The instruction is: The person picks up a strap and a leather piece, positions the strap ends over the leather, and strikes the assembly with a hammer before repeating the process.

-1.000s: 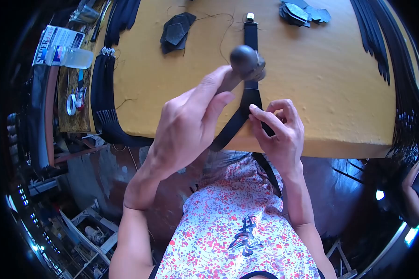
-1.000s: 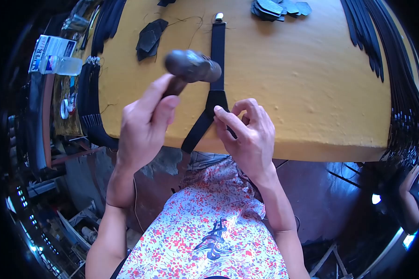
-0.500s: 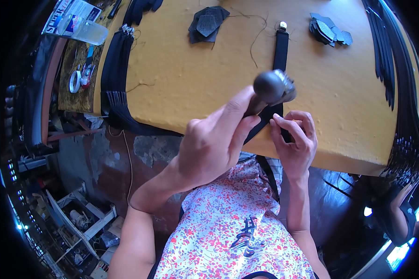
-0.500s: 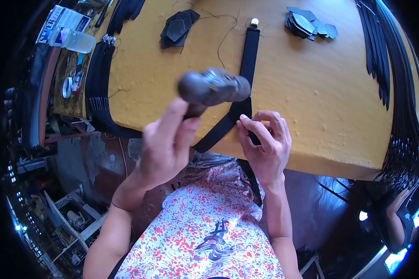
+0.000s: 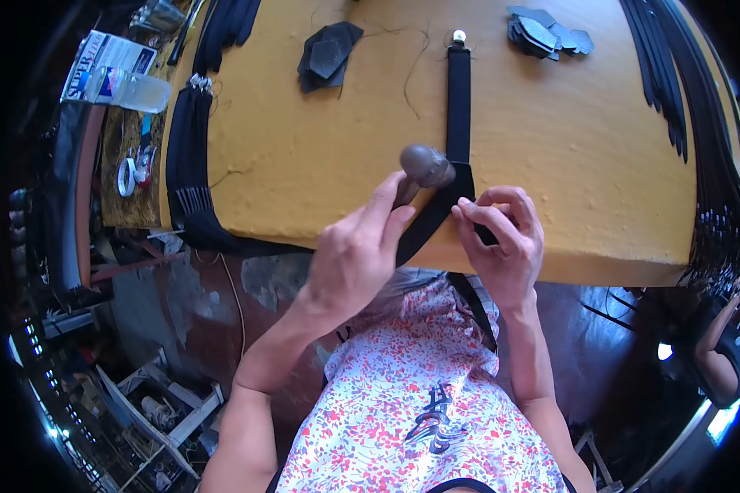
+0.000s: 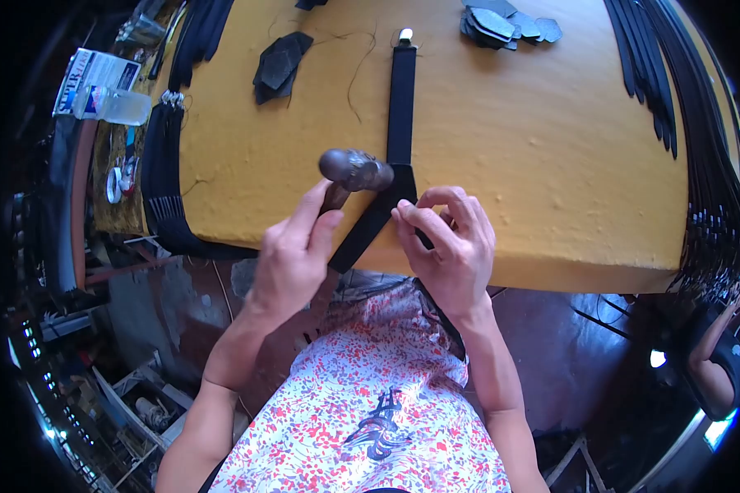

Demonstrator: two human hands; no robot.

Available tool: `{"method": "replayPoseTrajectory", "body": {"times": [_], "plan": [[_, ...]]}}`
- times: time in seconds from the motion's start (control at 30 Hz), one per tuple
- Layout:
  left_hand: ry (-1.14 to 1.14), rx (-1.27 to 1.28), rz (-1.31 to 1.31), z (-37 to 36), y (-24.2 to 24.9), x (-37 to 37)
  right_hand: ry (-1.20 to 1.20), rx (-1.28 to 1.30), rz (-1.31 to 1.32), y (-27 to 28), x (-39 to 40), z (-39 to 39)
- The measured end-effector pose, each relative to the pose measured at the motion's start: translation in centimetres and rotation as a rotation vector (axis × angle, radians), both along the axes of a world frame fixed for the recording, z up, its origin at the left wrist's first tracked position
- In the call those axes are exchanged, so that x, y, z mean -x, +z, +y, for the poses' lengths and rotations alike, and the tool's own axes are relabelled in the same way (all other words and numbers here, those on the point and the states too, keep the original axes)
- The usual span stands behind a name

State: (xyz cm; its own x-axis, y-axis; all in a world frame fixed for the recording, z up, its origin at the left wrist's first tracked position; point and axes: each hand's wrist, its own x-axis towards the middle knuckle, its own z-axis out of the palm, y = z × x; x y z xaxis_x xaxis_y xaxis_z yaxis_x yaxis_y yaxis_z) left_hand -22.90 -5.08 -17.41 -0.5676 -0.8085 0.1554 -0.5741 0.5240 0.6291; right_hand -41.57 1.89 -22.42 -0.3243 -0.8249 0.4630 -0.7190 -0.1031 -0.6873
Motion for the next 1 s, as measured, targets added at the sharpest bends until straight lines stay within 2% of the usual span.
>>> {"method": "replayPoseTrajectory", "body": {"times": [0.13, 0.23, 0.3, 0.37, 0.43, 0.47, 0.53, 0.63, 0.7, 0.9, 0.97, 1.0], "plan": [[0.022, -0.052, 0.096, 0.1, 2.4, -0.5, 0.004, 0.024, -0.001, -0.3, 0.1, 0.0], [0.032, -0.068, 0.198, 0.1, 2.0, -0.2, 0.017, 0.035, 0.085, -0.4, 0.4, 0.2], [-0.081, 0.152, -0.082, -0.9, -0.2, 1.3, 0.010, 0.026, 0.091, -0.2, 0.4, 0.4], [-0.085, 0.185, -0.020, -1.9, -0.5, 1.8, 0.028, 0.010, 0.154, 0.1, 0.5, 0.3], [-0.167, 0.190, -0.114, -2.7, 3.0, 2.1, 0.029, 0.019, 0.140, -0.1, 0.5, 0.4], [-0.169, 0.253, -0.056, -2.6, 4.0, 2.1, 0.037, 0.025, 0.128, -0.3, 0.6, 0.4], [-0.158, 0.205, -0.021, -2.0, 5.9, 1.6, 0.015, 0.041, 0.116, -0.6, 0.4, 0.3], [-0.191, 0.280, 0.022, -2.7, 3.4, 2.2, 0.012, 0.044, 0.122, -0.7, 0.5, 0.5], [-0.219, 0.265, -0.224, -3.4, 0.9, 3.6, 0.023, 0.009, 0.142, -0.5, 0.4, 0.5], [-0.268, 0.391, -0.117, -3.2, 5.2, 3.5, 0.014, 0.059, 0.122, -0.8, 0.3, 0.4], [-0.254, 0.365, -0.078, -2.6, 5.4, 2.9, -0.008, 0.078, 0.117, -0.8, 0.2, 0.3], [-0.260, 0.351, -0.169, -2.5, 4.6, 3.0, -0.021, 0.101, 0.117, -0.8, 0.2, 0.2]]}}
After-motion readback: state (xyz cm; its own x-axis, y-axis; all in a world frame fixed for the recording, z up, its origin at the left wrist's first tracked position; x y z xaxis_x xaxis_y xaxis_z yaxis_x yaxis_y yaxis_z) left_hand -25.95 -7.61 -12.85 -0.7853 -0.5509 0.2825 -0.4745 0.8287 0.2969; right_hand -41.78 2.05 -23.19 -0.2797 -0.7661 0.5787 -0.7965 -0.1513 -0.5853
